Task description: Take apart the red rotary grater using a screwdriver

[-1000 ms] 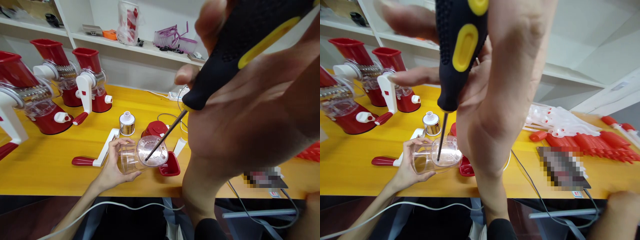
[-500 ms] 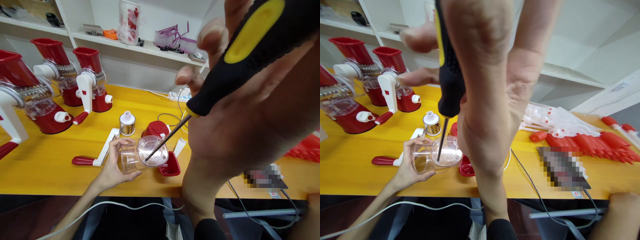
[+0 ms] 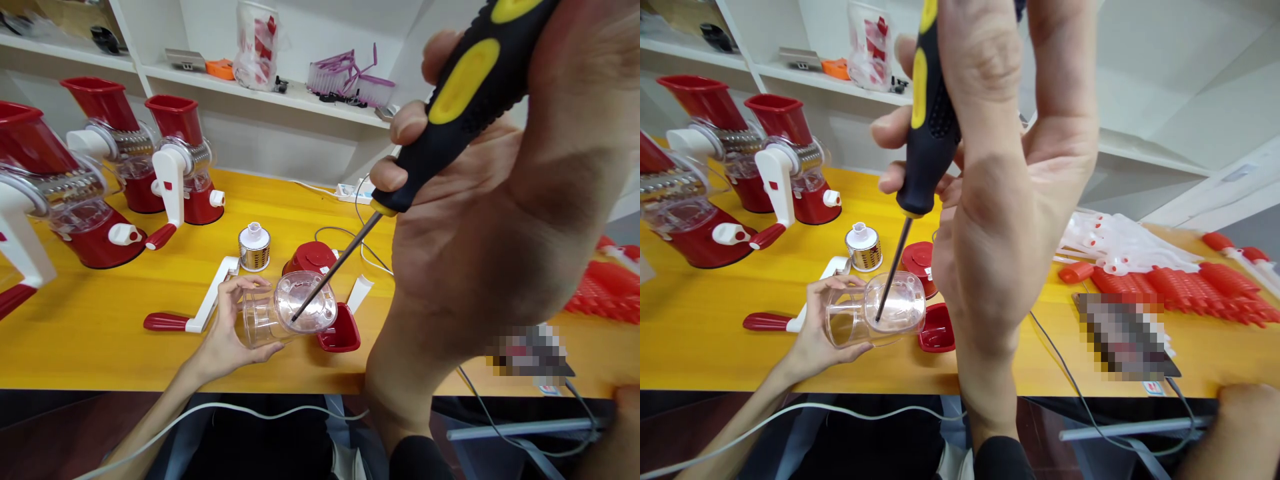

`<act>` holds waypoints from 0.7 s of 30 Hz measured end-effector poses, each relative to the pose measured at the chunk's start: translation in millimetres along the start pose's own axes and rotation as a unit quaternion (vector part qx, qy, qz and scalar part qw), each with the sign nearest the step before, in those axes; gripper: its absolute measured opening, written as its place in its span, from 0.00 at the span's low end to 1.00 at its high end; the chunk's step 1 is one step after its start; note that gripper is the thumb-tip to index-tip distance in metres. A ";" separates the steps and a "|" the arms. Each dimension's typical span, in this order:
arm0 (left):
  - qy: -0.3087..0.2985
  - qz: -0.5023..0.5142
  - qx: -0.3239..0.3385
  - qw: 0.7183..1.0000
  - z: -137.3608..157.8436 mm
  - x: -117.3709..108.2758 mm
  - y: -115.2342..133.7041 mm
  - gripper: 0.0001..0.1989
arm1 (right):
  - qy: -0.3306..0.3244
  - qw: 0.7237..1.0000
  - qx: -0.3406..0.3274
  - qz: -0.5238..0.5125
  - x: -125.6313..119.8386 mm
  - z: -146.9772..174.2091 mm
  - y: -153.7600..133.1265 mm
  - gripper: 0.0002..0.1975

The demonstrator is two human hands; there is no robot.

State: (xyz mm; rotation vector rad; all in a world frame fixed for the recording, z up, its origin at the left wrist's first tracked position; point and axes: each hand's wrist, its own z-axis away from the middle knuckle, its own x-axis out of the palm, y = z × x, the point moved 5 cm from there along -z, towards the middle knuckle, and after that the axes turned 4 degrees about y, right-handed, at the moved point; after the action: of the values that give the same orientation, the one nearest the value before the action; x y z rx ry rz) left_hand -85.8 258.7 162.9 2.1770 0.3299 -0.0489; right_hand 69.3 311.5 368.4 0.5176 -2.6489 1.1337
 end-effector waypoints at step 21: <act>0.007 -0.039 0.012 0.999 0.0 -2.3 -3.5 0.39 | 0.056 0.989 0.019 -0.135 -3.2 -12.0 6.2 0.17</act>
State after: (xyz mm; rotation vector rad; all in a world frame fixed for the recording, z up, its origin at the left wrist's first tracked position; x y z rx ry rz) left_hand -88.9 260.1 160.5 2.1879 0.4228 -0.0820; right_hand 70.4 324.9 371.5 0.7684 -2.3792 1.0960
